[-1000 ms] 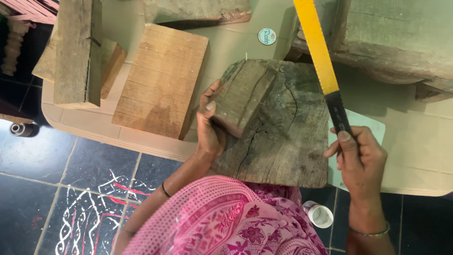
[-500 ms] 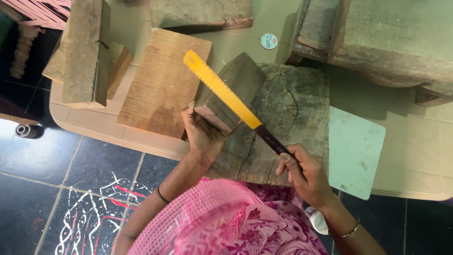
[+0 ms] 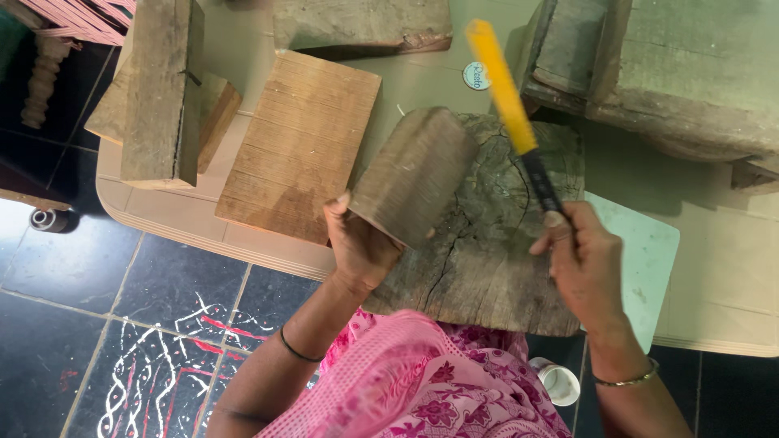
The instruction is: The person uses a yellow and black hand saw to cut a small rectangular piece of wood placed on a larger wooden block. After sawing, the person wipes the block with a white cloth and then resumes sawing the wood.
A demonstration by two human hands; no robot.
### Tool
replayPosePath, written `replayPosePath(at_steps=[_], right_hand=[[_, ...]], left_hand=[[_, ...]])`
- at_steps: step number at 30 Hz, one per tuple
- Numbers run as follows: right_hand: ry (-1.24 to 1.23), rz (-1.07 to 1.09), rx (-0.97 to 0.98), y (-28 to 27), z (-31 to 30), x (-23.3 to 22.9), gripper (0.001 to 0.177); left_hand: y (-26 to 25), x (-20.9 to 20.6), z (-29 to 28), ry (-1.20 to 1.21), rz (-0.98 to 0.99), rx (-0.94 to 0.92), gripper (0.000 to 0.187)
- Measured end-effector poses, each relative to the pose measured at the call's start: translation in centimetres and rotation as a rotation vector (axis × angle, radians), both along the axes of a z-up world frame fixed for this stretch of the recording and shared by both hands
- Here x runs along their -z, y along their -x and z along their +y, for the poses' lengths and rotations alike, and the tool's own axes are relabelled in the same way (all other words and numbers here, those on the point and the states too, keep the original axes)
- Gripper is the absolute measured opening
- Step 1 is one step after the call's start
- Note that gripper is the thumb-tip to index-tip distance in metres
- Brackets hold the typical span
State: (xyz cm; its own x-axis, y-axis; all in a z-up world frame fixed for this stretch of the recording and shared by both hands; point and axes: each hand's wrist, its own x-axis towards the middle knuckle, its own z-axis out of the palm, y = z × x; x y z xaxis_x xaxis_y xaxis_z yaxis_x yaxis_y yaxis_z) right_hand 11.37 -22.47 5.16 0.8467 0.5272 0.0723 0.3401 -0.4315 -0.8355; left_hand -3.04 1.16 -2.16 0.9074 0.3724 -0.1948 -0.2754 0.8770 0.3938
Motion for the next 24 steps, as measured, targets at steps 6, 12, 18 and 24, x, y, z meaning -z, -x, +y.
replayPosePath(at_steps=[6,12,18,24], right_hand=[[-0.144,-0.007,0.022,-0.6,-3.6,-1.9,0.016],[0.114,-0.022,-0.152,1.0,-6.5,-3.1,0.013],[0.077,-0.065,-0.433,1.0,-7.4,-2.6,0.015],[0.354,-0.170,-0.173,-1.2,-5.8,-2.7,0.015]], left_hand=[[-0.3,1.8,-0.4,0.017,0.026,-0.050,0.094],[-0.3,-2.0,-0.7,-0.175,-0.026,-0.029,0.103],[-0.1,-1.2,-1.7,-0.506,-0.078,-0.053,0.102],[0.0,0.2,-1.4,-0.814,-0.084,-0.047,0.095]])
